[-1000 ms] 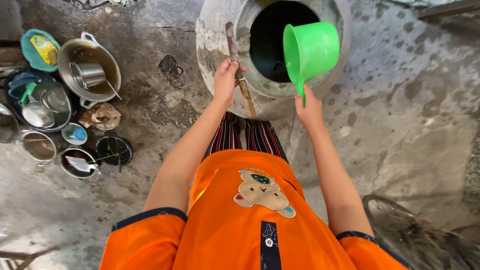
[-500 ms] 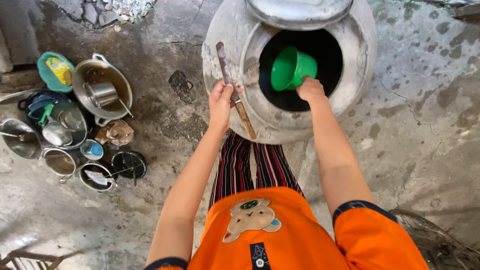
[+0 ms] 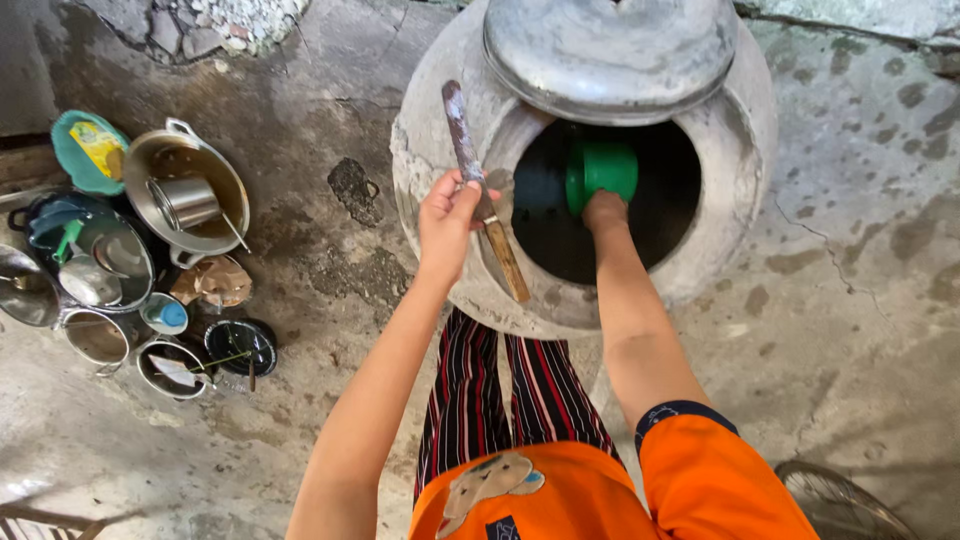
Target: The person holds a green ladle and pours water from a large stone jar onto several dishes and pots on the ground, then uses a wooden tool to scrub the items while rinsing.
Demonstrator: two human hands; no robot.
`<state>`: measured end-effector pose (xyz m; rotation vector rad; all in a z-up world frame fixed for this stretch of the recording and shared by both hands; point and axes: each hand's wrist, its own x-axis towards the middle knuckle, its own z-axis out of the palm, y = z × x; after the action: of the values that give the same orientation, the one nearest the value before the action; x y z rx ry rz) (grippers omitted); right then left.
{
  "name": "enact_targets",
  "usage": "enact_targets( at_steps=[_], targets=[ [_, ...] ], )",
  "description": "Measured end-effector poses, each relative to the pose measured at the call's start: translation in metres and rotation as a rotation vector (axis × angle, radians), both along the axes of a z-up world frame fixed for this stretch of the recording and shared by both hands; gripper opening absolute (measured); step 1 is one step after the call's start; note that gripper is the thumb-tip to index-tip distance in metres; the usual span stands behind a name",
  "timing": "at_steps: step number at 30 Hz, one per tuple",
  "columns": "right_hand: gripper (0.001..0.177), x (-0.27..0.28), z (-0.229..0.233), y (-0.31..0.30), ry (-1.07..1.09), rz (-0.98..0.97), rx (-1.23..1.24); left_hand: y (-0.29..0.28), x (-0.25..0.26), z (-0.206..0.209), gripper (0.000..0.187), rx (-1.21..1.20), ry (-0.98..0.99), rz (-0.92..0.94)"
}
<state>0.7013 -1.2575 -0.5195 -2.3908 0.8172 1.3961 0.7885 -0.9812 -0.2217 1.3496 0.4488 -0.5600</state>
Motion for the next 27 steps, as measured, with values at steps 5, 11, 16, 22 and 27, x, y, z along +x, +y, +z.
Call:
enact_targets(
  at_steps=[5, 11, 16, 22, 27],
  targets=[
    [0.035, 0.014, -0.013, 0.004, -0.014, -0.034, -0.009, -0.004, 0.004, -0.006, 0.018, -0.008, 0.003, 0.015],
    [0.038, 0.020, -0.014, 0.000, 0.030, 0.011, 0.046, -0.003, 0.007, -0.008, 0.019, -0.015, 0.014, 0.030],
    [0.025, 0.013, 0.009, -0.020, 0.009, -0.041, 0.132, -0.008, 0.005, -0.008, 0.020, -0.020, 0.011, 0.058],
    [0.016, 0.003, 0.077, -0.034, -0.083, -0.682, 0.512, -0.013, -0.009, -0.006, 0.019, -0.046, -0.020, 0.104],
    [0.018, -0.011, 0.180, -0.039, -0.095, -0.868, 0.712, -0.012, -0.024, -0.001, 0.019, -0.046, -0.059, 0.123]
  ],
)
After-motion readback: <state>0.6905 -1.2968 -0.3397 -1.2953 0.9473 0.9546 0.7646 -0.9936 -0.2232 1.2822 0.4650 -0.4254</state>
